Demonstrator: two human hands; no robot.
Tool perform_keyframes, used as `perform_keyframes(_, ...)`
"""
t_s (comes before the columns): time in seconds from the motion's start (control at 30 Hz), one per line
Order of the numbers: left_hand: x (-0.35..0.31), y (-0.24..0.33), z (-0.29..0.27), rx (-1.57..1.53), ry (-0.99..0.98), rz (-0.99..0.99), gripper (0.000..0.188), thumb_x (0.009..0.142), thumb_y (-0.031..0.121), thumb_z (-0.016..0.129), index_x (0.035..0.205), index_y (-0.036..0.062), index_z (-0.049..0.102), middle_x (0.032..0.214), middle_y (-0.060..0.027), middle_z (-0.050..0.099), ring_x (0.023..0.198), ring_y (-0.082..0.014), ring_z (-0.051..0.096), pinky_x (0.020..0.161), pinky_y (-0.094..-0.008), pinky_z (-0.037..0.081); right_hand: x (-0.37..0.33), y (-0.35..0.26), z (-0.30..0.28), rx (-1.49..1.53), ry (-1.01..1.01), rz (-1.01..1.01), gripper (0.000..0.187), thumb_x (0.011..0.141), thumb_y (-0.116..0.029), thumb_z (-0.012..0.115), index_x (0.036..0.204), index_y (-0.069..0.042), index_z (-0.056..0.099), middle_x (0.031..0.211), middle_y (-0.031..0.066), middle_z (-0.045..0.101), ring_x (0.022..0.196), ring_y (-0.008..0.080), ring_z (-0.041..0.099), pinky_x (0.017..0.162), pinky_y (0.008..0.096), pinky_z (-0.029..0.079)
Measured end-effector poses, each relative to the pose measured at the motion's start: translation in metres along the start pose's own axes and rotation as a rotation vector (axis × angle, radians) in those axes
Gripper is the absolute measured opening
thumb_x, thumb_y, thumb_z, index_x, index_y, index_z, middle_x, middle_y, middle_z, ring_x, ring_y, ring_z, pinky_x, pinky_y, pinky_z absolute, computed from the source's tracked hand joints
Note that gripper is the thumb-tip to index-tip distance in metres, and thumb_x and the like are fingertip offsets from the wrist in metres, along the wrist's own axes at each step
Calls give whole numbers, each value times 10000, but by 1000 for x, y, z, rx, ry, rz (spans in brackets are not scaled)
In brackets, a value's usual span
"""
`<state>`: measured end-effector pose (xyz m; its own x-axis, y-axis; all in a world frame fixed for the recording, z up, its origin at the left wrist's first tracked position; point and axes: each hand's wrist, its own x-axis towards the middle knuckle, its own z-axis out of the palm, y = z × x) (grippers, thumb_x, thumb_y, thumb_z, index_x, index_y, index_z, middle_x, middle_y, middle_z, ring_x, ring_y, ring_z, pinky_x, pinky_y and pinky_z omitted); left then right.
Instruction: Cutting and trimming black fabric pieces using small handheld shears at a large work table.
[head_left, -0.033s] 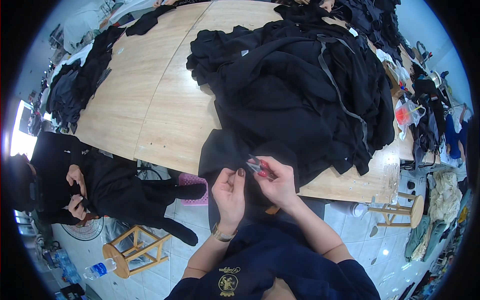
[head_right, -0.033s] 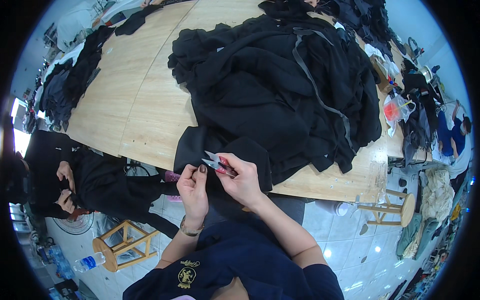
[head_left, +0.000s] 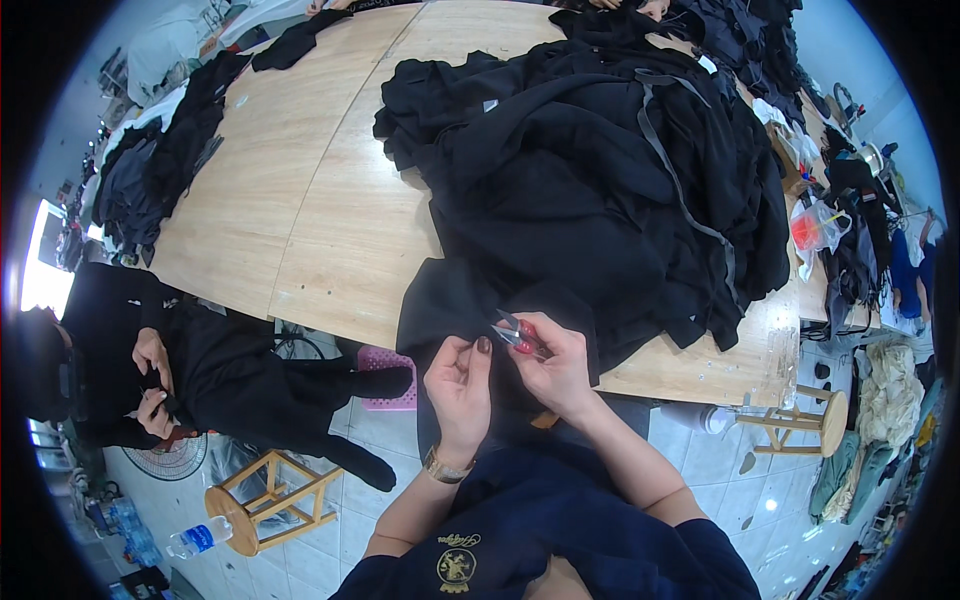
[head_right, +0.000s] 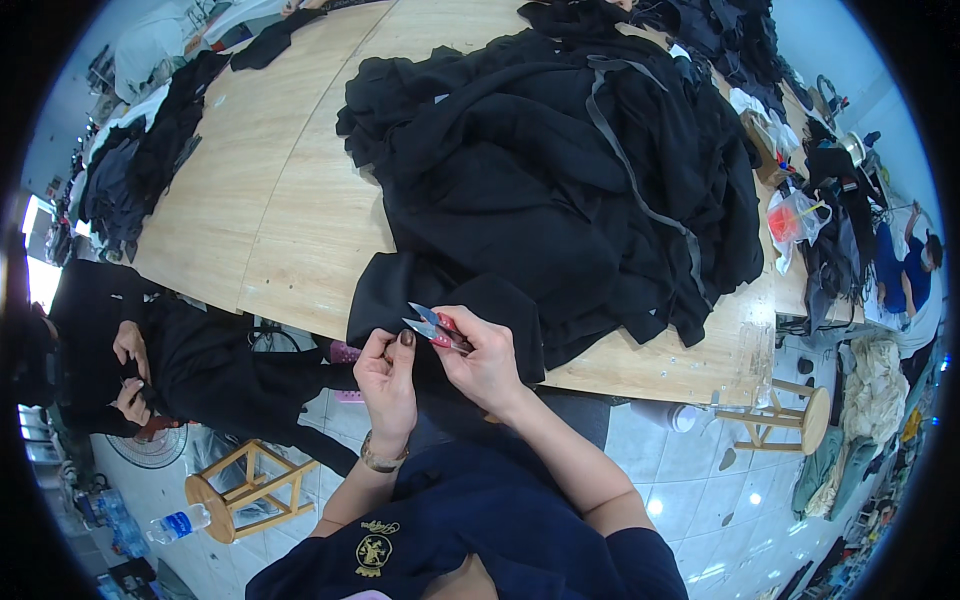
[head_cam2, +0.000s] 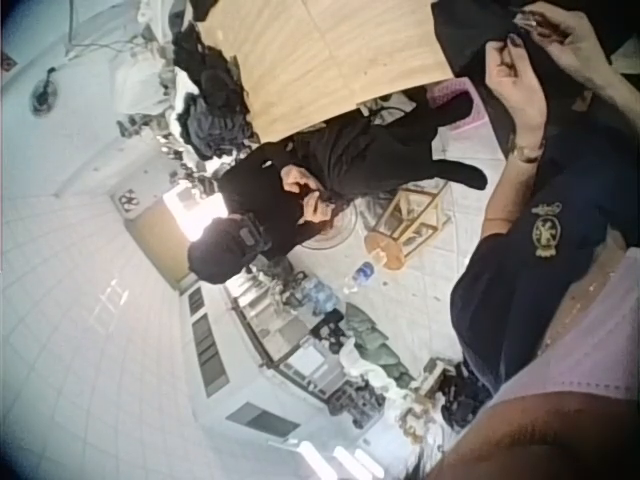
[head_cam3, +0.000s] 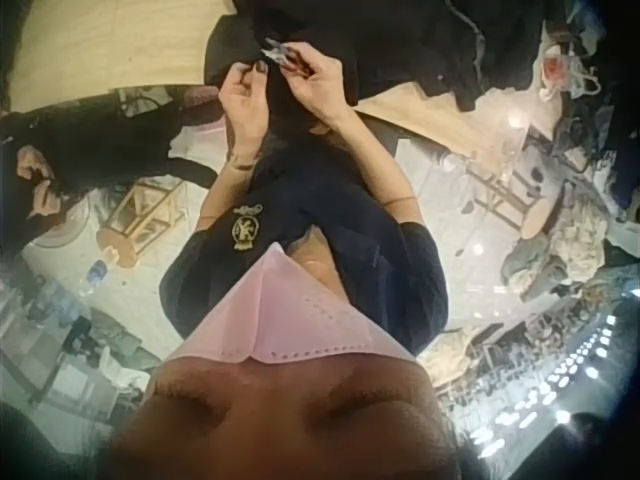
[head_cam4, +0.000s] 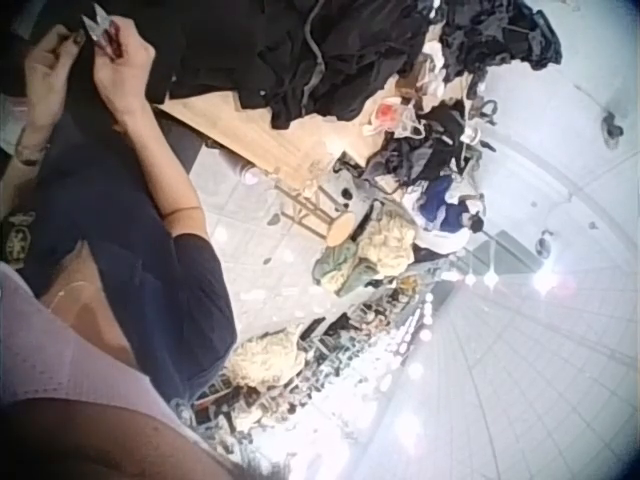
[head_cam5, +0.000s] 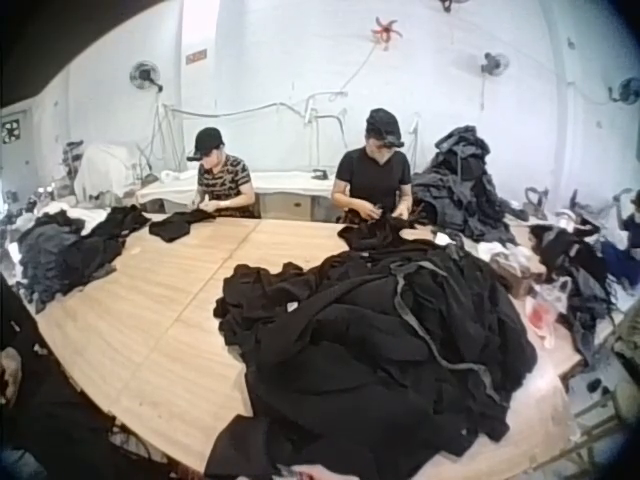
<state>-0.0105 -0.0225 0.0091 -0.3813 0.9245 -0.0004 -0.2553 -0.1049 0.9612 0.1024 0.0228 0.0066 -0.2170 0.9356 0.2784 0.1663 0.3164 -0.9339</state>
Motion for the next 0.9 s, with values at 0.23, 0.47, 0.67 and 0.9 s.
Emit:
perform_keyframes(0.23, 5, -10, -5, -196, 26, -95, 98, 915, 85, 554, 834, 32, 536, 710, 50, 523, 623, 10, 402, 549, -153, 282, -2, 16, 3, 68, 119, 184, 124, 809, -17, 609, 921, 4, 559, 620, 7, 533, 543, 24, 446, 487, 197, 358)
perform_keyframes(0.47, 9, -4, -4, -387, 80, -180, 54, 909, 59, 550, 862, 39, 535, 839, 18, 565, 733, -7, 482, 633, -149, 373, -8, 8, -8, -58, -27, 118, 196, 785, -129, 707, 843, -1, 571, 595, -19, 537, 514, 9, 427, 461, 193, 345)
perform_keyframes(0.67, 7, -9, -6, -203, 71, -69, 81, 908, 66, 556, 841, 29, 529, 720, 40, 532, 640, 5, 418, 568, -156, 310, -2, 0, -1, 144, 63, 230, 148, 788, -73, 676, 883, -4, 585, 605, -9, 552, 508, 12, 424, 461, 188, 344)
perform_keyframes(0.9, 4, -3, -4, -10, 53, 38, 135, 902, 88, 574, 798, 23, 515, 627, 62, 478, 560, 7, 358, 510, -166, 259, 6, 7, -2, 230, -71, 219, 103, 828, -26, 610, 921, 17, 606, 737, -2, 591, 677, 17, 495, 597, 176, 405)
